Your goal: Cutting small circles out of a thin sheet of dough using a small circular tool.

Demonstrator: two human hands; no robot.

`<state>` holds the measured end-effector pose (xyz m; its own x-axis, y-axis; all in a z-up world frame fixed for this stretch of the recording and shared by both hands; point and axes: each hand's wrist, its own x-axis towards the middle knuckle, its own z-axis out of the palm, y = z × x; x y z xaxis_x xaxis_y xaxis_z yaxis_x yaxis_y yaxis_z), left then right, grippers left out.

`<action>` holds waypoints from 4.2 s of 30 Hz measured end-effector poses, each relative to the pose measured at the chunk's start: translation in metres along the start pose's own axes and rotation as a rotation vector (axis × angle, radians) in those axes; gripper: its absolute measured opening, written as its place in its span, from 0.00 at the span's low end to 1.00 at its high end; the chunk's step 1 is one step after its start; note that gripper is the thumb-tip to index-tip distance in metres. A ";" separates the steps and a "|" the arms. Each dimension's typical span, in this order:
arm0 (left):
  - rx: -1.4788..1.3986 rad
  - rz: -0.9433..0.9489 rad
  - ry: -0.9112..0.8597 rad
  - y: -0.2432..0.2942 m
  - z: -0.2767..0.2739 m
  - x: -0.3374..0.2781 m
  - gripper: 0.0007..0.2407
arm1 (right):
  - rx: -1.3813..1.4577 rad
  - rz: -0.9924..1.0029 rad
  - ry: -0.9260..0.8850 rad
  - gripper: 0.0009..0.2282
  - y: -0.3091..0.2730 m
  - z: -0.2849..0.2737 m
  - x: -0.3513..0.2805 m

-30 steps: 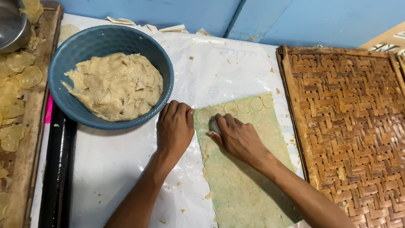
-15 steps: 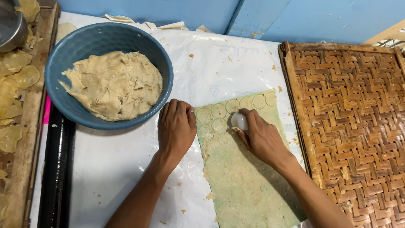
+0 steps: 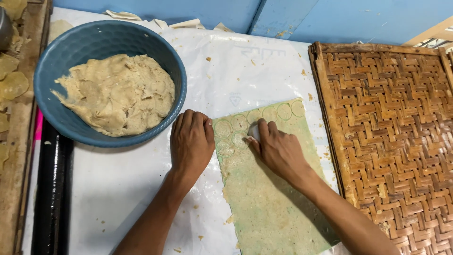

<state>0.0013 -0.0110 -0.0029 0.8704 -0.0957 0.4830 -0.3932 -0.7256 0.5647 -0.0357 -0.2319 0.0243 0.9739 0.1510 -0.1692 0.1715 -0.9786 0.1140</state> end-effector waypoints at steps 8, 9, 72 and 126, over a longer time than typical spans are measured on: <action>0.003 0.005 0.001 0.001 0.000 -0.001 0.05 | 0.011 -0.095 -0.059 0.20 0.005 -0.019 -0.002; 0.012 0.006 0.008 0.000 0.000 0.000 0.06 | 0.014 -0.073 -0.048 0.20 0.001 -0.020 -0.001; -0.031 -0.176 0.056 -0.001 0.007 -0.003 0.03 | 0.166 0.067 0.031 0.18 0.065 -0.026 -0.006; -0.008 -0.148 0.047 0.001 0.006 -0.001 0.03 | 0.061 0.129 -0.029 0.18 0.091 -0.026 -0.004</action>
<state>0.0019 -0.0158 -0.0073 0.9043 0.0440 0.4245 -0.2641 -0.7237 0.6376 -0.0204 -0.3174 0.0610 0.9826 0.0198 -0.1849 0.0347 -0.9964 0.0772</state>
